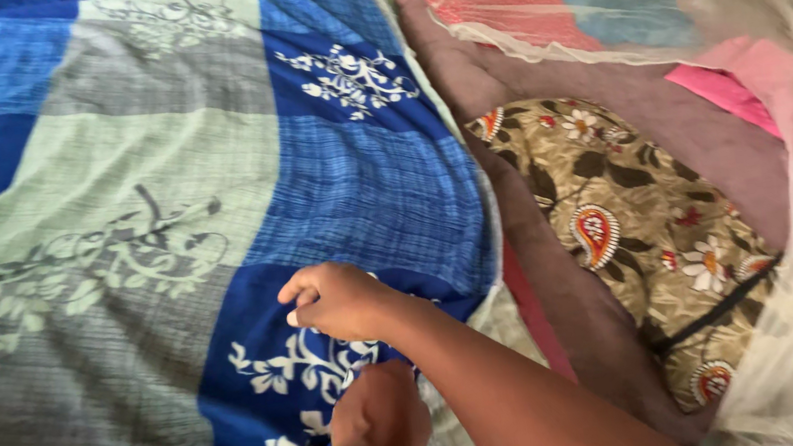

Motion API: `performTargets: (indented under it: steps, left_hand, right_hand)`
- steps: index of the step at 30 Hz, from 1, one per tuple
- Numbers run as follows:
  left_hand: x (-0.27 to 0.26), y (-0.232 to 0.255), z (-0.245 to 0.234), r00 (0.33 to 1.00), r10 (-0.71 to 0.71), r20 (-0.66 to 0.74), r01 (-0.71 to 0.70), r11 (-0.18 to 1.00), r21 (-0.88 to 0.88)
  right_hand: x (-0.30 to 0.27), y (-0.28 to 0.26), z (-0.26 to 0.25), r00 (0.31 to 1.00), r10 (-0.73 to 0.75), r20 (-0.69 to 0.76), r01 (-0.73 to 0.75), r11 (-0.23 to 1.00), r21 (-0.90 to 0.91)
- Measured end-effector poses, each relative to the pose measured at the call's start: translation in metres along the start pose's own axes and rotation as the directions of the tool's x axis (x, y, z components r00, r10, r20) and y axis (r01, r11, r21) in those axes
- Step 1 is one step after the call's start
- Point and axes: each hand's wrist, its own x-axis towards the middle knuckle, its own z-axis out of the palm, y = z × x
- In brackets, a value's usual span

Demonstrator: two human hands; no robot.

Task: The person folds a large blue and grey patterned bed sheet on a bed. They smooth the fabric with their hands, fold the sheet in half, and then roll it into a compact bundle.

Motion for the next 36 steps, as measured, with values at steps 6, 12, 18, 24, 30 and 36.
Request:
performTargets:
  steps: [6,12,18,24,30,36]
  left_hand:
    - [-0.010,0.050,0.015,0.973,0.118,0.197,-0.075,0.974,-0.213]
    - [-0.011,0.053,0.048,0.964,0.204,0.171,-0.132,0.924,-0.359]
    - [-0.007,0.035,0.070,0.980,0.181,0.080,-0.111,0.838,-0.535]
    - [0.002,0.004,0.036,0.934,-0.051,-0.353,-0.146,0.847,-0.511]
    - [-0.019,-0.003,-0.020,0.963,-0.044,-0.265,0.000,0.986,-0.164]
    - [-0.015,-0.006,-0.021,0.993,0.079,-0.092,-0.066,0.988,0.140]
  right_hand:
    - [-0.019,0.008,-0.021,0.984,0.126,0.129,-0.125,0.992,-0.014]
    - [-0.042,0.002,-0.035,0.948,0.303,0.095,-0.288,0.947,-0.143]
    - [-0.057,0.028,-0.041,0.945,0.327,-0.034,-0.327,0.924,-0.198]
    - [-0.071,0.047,-0.049,0.908,0.302,-0.290,-0.399,0.834,-0.381]
    - [-0.085,0.047,-0.055,0.818,0.399,-0.415,-0.564,0.702,-0.436]
    - [-0.098,0.048,-0.053,0.842,0.464,-0.276,-0.538,0.688,-0.487]
